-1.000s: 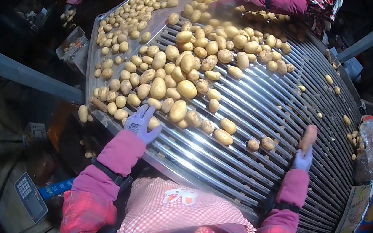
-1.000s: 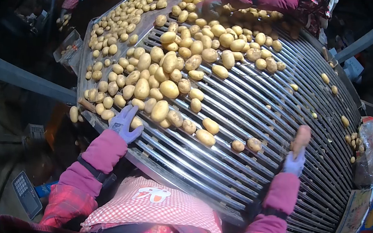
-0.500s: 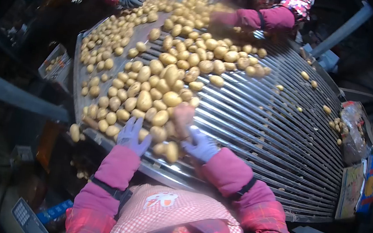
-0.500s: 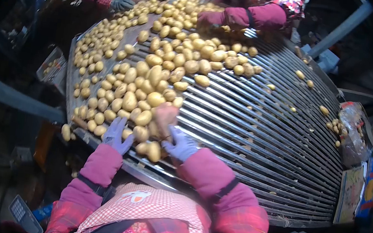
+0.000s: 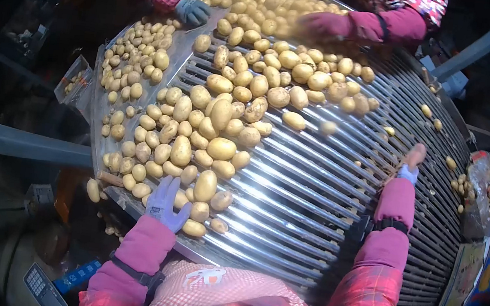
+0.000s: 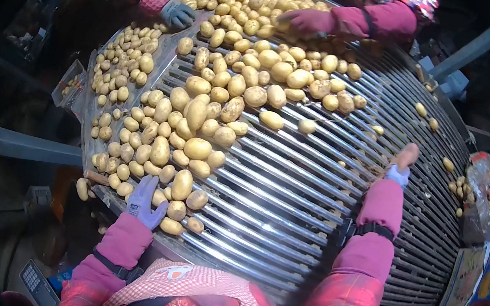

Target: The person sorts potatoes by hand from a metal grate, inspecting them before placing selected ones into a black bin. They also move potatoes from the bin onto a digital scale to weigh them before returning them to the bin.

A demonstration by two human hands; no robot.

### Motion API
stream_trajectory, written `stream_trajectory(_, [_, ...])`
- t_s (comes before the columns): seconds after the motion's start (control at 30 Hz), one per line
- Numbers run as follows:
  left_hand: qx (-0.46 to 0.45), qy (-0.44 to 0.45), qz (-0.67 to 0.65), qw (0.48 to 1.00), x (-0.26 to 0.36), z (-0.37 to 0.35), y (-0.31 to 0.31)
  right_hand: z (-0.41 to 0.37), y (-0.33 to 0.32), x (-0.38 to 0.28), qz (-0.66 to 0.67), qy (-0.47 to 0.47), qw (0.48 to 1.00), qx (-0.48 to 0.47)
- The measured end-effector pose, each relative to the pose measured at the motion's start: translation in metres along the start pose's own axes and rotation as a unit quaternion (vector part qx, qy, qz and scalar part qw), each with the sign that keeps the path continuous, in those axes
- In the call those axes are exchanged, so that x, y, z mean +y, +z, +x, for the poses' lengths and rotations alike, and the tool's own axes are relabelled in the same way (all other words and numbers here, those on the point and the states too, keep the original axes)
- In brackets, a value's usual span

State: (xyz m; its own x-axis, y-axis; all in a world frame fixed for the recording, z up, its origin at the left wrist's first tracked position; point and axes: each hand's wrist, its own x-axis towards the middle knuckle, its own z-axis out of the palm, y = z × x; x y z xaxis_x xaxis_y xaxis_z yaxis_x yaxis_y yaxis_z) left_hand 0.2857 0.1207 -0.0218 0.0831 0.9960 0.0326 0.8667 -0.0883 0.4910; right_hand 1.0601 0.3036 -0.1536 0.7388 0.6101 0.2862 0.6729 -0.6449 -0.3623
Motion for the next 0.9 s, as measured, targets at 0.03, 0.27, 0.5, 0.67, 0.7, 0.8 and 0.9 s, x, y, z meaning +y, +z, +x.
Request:
stream_trajectory(0.03, [-0.002, -0.01, 0.005, 1.0, 0.001, 0.002, 0.0, 0.001, 0.007, -0.022, 0.001, -0.004, 1.0, -0.01])
stream_trajectory(0.27, [-0.02, -0.016, 0.004, 1.0, 0.013, 0.007, -0.01, -0.031, 0.057, -0.238, 0.281, -0.221, 0.913, -0.196])
stream_trajectory(0.5, [-0.008, -0.038, 0.005, 0.999, 0.012, 0.0, -0.007, -0.088, 0.029, -0.268, 0.402, -0.24, 0.808, -0.357])
stream_trajectory(0.67, [0.011, -0.016, -0.015, 1.0, 0.002, -0.005, 0.001, -0.204, -0.061, -0.291, 0.397, -0.143, 0.792, -0.443])
stream_trajectory(0.7, [0.023, -0.014, -0.011, 1.0, 0.001, -0.004, 0.001, -0.237, -0.083, -0.3, 0.421, -0.127, 0.772, -0.459])
stream_trajectory(0.8, [0.04, -0.005, -0.02, 0.999, 0.001, -0.005, 0.003, -0.298, -0.079, -0.295, 0.46, -0.111, 0.704, -0.53])
stream_trajectory(0.9, [0.051, -0.018, -0.041, 0.998, -0.001, -0.006, 0.003, -0.352, -0.089, -0.293, 0.404, -0.28, 0.749, -0.444])
